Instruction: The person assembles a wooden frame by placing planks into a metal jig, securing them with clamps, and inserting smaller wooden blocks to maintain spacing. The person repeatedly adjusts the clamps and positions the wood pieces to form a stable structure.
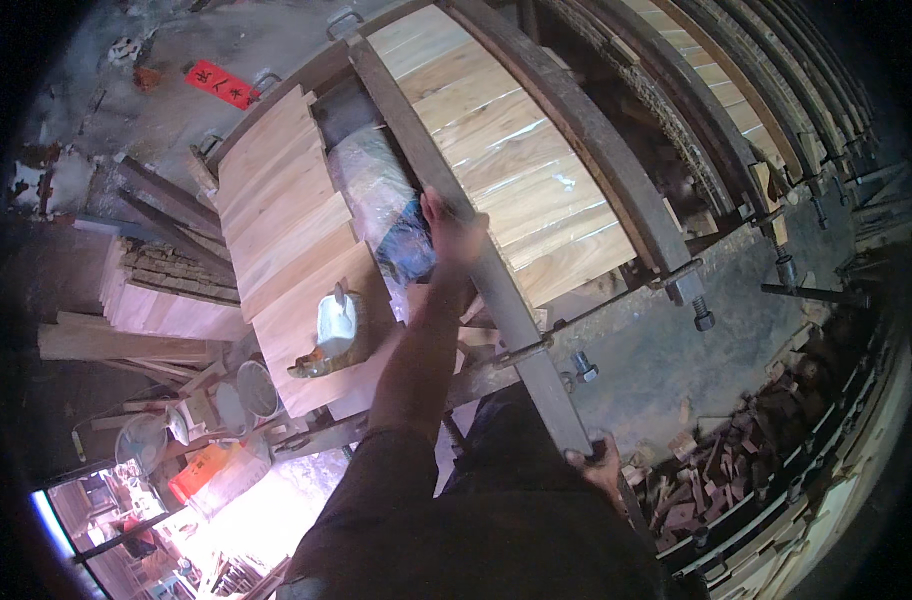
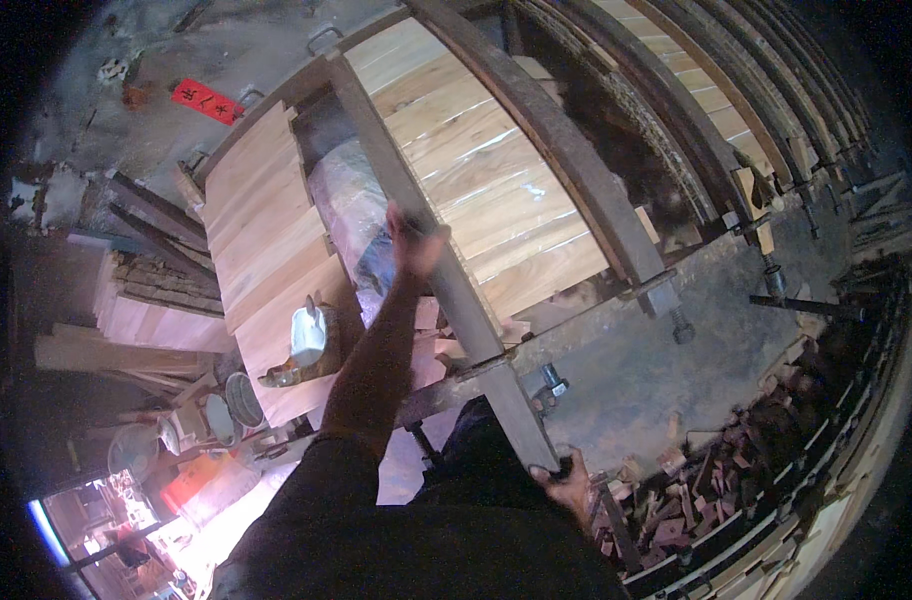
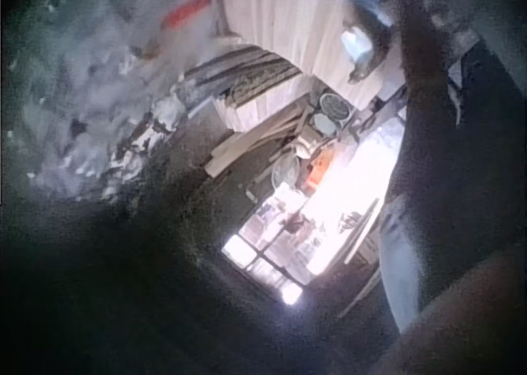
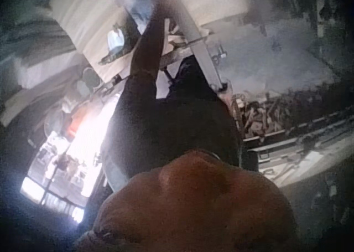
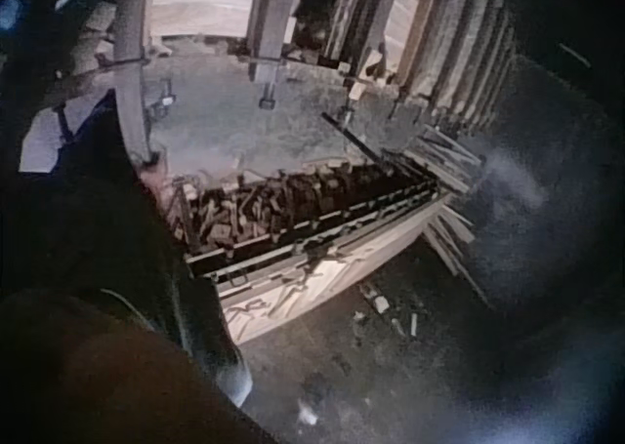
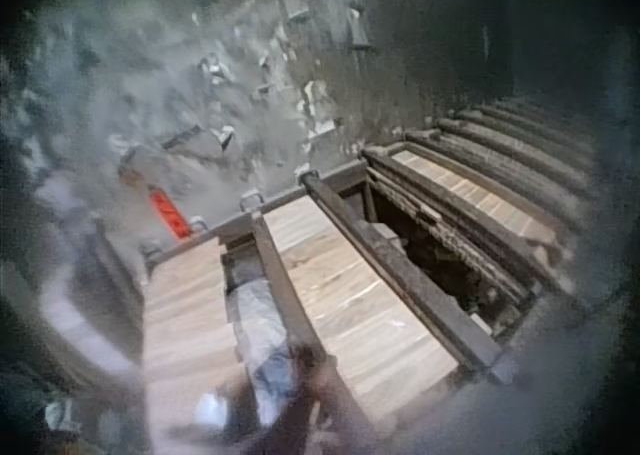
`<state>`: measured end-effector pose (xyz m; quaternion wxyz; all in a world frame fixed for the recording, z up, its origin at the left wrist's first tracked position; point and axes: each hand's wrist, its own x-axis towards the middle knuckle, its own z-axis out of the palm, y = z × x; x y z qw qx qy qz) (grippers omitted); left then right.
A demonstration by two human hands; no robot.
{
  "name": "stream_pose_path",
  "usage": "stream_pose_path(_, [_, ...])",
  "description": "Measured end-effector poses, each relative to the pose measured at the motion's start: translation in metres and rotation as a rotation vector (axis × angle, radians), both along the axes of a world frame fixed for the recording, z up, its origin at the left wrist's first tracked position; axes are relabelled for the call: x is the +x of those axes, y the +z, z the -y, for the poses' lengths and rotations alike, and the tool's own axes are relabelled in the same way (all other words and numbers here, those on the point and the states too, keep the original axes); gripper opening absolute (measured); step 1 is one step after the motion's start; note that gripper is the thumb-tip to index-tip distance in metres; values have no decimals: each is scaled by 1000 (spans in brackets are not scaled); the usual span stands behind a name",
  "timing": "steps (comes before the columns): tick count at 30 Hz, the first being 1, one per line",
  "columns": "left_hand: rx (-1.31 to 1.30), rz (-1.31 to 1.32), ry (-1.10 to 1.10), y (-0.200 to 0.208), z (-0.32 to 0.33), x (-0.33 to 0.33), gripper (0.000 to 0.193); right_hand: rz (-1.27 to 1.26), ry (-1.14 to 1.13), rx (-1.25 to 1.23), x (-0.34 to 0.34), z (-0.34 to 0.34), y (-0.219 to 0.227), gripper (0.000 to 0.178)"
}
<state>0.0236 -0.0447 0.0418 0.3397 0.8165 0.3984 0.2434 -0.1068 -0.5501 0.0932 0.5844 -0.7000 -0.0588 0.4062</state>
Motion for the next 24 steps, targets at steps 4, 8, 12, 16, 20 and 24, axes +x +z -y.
stream_pose_path(4, [-65, 59, 26, 31, 4, 7, 114, -289, -442, 220, 26, -75, 17, 57])
stream_pose_path(8, [-134, 73, 18, 62, 32, -2, 108, -196, 21, -444, 30, -54, -35, 19])
stream_pose_path(12, [-100, 10, 118, 35, 32, 5, 106, -254, 223, -528, 32, -55, -26, 34])
stream_pose_path(16, [-108, 52, 115, 28, 12, 11, 106, -442, -81, -224, 24, -60, -43, 42])
stream_pose_path(20, [-80, 129, 84, 22, -35, 21, 109, -501, 18, -347, 60, -148, 36, 38])
stream_pose_path(24, [-67, 82, 32, -20, -81, 52, 116, -454, 4, -248, 68, -169, 39, 32])
